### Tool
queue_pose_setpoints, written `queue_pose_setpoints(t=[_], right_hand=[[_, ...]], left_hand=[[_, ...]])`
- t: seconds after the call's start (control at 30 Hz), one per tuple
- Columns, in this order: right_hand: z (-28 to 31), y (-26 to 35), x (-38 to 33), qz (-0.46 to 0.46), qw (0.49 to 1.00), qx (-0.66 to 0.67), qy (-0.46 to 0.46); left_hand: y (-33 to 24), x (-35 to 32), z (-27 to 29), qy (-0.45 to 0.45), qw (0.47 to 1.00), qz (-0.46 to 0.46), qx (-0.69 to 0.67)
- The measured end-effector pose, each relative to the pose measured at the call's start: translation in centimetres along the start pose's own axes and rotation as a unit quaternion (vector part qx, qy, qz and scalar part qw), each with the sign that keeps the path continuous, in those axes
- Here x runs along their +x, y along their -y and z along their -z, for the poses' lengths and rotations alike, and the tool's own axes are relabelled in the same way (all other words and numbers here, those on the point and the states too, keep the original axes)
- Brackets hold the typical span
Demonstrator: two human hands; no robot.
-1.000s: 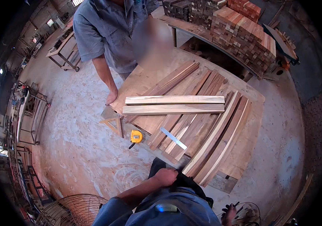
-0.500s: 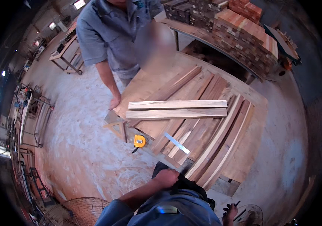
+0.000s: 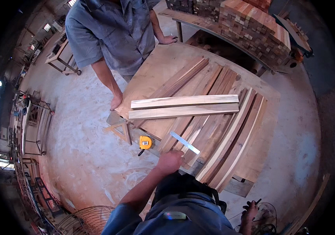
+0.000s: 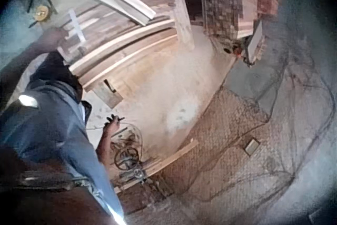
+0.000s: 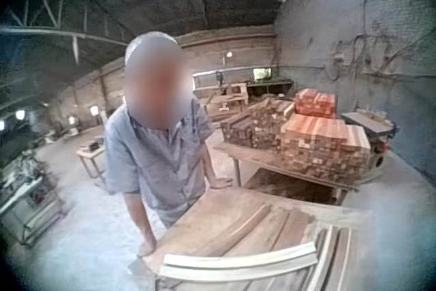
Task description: The person measures and marks wooden planks on a workbench using a tape measure, a speed square, and a marker. They align the tools to draw straight lines and measure lengths on multiple pieces of wood.
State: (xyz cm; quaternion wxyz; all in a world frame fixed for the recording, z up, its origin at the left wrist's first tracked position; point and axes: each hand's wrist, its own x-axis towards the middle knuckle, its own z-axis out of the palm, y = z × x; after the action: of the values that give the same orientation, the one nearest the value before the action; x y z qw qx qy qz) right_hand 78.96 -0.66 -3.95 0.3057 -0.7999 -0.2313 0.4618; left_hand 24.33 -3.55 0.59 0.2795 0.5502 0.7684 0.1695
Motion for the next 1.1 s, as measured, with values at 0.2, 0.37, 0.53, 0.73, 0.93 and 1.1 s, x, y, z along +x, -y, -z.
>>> queue_pose_setpoints(t=[0.2, 0.37, 0.53, 0.73, 0.93, 1.1], right_hand=[[-3.2, 3.4, -1.3, 0.034, 0.999, 0.01, 0.032], [-5.5, 6.1, -3.0, 0.042, 0.998, 0.007, 0.045], [-6.3, 7.4, -3.9, 0.053, 0.998, 0.006, 0.035], [-6.7, 7.5, -5.5, 0.044, 0.999, 0.004, 0.026], [-7.3, 7.7, -7.0, 0.027, 1.0, 0.0, 0.009], [-7.4, 7.9, -8.5, 0.014, 1.0, -0.013, -0.005]], left_hand=[[1.3, -1.4, -0.1, 0.01, 1.0, -0.004, -0.027], [4.3, 1.0, 1.5, -0.086, 0.994, 0.051, -0.033], [6.4, 4.5, 6.6, -0.094, 0.986, 0.136, -0.036], [6.4, 9.0, 7.5, -0.097, 0.985, 0.144, -0.012], [2.1, 13.4, 5.5, -0.023, 0.995, 0.091, -0.014], [-1.9, 15.8, 5.5, 0.012, 0.995, 0.099, -0.025]])
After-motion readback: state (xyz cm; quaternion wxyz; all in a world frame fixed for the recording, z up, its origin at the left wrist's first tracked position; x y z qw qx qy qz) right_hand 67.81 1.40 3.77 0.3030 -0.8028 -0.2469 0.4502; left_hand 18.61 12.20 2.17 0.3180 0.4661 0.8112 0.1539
